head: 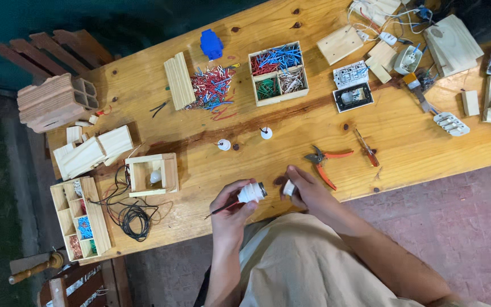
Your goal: The person strips the ends of wires using pliers. The person then uses a screwdriver to attach the wires into a light bulb socket and fits a white plastic cap over the assembly.
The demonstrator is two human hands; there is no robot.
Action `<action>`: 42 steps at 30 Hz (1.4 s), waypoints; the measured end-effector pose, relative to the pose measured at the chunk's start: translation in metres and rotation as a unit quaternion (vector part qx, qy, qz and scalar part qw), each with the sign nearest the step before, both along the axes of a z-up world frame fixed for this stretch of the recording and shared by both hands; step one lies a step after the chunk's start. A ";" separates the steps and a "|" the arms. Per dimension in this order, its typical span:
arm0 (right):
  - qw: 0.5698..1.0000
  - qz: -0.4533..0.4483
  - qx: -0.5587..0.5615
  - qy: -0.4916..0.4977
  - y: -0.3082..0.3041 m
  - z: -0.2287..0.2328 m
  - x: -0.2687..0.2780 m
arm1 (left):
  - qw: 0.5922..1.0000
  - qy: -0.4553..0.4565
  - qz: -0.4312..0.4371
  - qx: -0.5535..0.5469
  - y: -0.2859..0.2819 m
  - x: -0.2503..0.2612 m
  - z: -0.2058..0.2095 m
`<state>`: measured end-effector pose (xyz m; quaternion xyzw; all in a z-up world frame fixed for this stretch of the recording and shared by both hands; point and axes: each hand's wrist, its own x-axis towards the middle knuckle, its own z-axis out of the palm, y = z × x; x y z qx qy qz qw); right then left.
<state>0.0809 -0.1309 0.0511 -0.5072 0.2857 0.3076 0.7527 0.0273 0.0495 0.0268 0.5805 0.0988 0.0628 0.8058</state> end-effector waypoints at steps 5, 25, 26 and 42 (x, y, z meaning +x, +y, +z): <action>0.993 0.005 0.051 -0.110 -0.004 -0.026 -0.001 | 1.000 0.002 -0.012 0.003 -0.005 0.001 0.005; 0.960 0.058 0.000 -0.275 -0.021 -0.007 -0.009 | 1.000 0.008 -0.021 0.009 -0.010 0.008 0.015; 0.948 0.066 -0.006 -0.310 -0.021 0.003 -0.009 | 1.000 0.008 -0.023 0.005 -0.011 0.008 0.016; 0.776 0.188 -0.206 -0.566 -0.042 0.045 0.016 | 0.998 0.043 -0.039 -0.012 -0.022 0.017 -0.003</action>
